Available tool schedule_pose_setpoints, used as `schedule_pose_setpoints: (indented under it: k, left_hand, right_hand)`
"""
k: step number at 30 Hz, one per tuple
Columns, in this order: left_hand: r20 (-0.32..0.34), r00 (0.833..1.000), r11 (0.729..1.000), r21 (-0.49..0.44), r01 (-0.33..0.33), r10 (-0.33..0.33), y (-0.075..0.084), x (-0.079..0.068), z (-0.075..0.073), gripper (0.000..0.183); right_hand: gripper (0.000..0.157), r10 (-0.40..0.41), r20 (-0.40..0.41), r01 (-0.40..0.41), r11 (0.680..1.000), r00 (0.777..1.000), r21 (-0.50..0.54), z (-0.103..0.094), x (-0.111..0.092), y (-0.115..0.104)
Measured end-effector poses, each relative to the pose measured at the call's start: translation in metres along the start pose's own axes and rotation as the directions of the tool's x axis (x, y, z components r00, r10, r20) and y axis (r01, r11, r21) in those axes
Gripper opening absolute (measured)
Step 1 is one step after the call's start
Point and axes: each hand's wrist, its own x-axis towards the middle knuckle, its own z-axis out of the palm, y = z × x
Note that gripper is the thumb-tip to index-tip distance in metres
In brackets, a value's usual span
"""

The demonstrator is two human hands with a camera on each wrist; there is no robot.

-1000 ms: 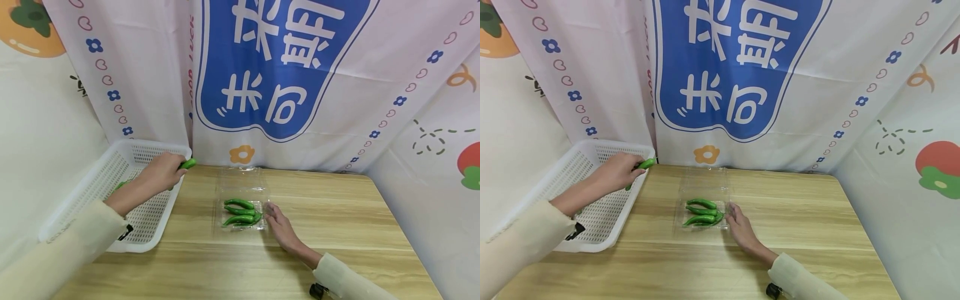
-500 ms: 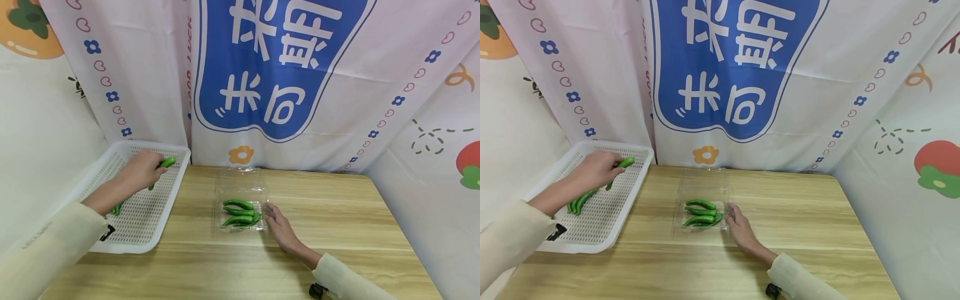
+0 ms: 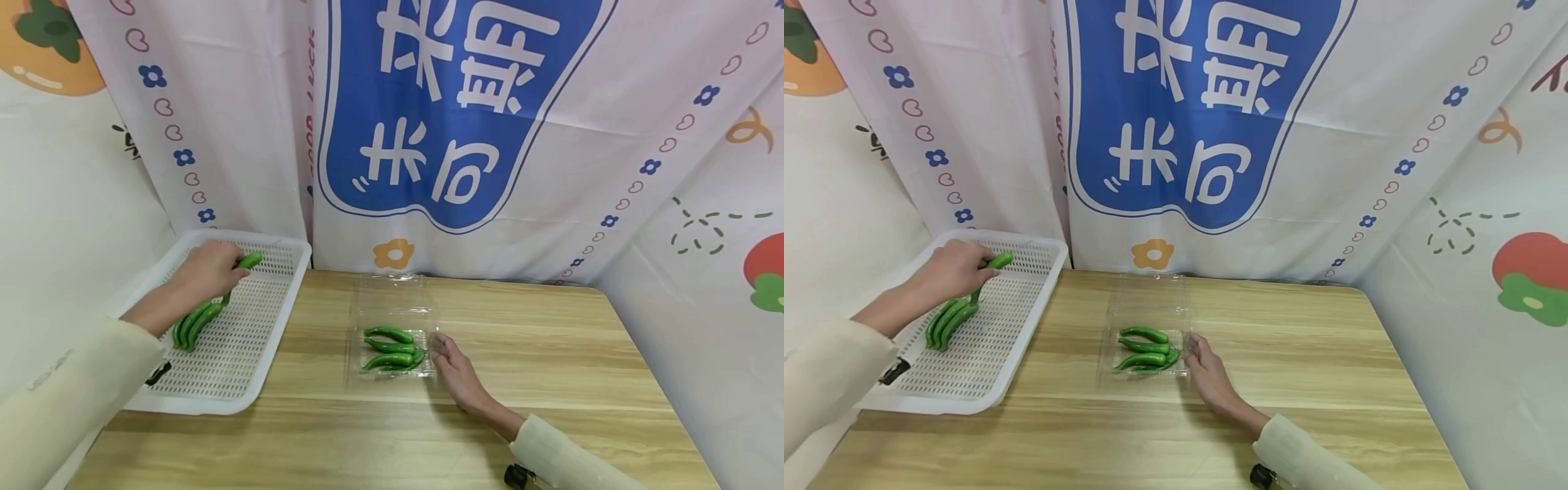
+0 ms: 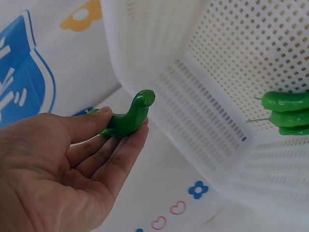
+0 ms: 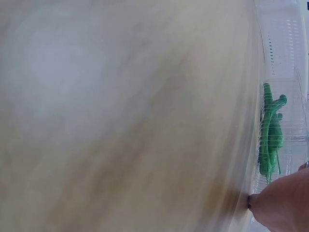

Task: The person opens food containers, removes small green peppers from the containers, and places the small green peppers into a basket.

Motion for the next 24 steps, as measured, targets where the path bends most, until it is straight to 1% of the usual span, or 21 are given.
schedule_pose_setpoints:
  k: [3, 6, 11, 15, 19, 24]
  left_hand:
    - [-0.001, 1.000, 1.000, 0.018, 0.008, -0.008, -0.007, 0.003, 0.000, 0.018]
    - [0.007, 0.999, 0.999, 0.005, 0.034, -0.034, -0.014, 0.006, 0.003, 0.018]
    - [0.020, 0.997, 0.997, -0.001, 0.074, -0.074, -0.026, 0.008, 0.010, 0.028]
    - [0.022, 0.996, 0.996, 0.011, 0.085, -0.085, -0.036, 0.008, 0.015, 0.031]
    - [0.052, 0.993, 0.995, 0.000, 0.105, -0.104, -0.046, 0.008, 0.022, 0.031]
    - [0.095, 0.987, 0.990, -0.028, 0.135, -0.132, -0.054, 0.004, 0.033, 0.033]
  right_hand:
    - [0.050, 0.001, -0.003, -0.001, 1.000, 1.000, -0.006, -0.001, 0.000, 0.000]
    - [0.050, -0.002, -0.005, 0.002, 1.000, 1.000, -0.006, -0.001, 0.000, 0.000]
    - [0.050, -0.004, -0.002, 0.004, 1.000, 1.000, -0.003, -0.001, 0.001, 0.000]
    - [0.050, -0.010, 0.001, 0.010, 1.000, 1.000, -0.007, -0.001, 0.000, -0.001]
    - [0.049, -0.012, -0.002, 0.012, 1.000, 1.000, -0.006, -0.001, 0.000, -0.001]
    - [0.049, -0.016, -0.002, 0.016, 1.000, 1.000, -0.015, -0.001, 0.000, 0.000]
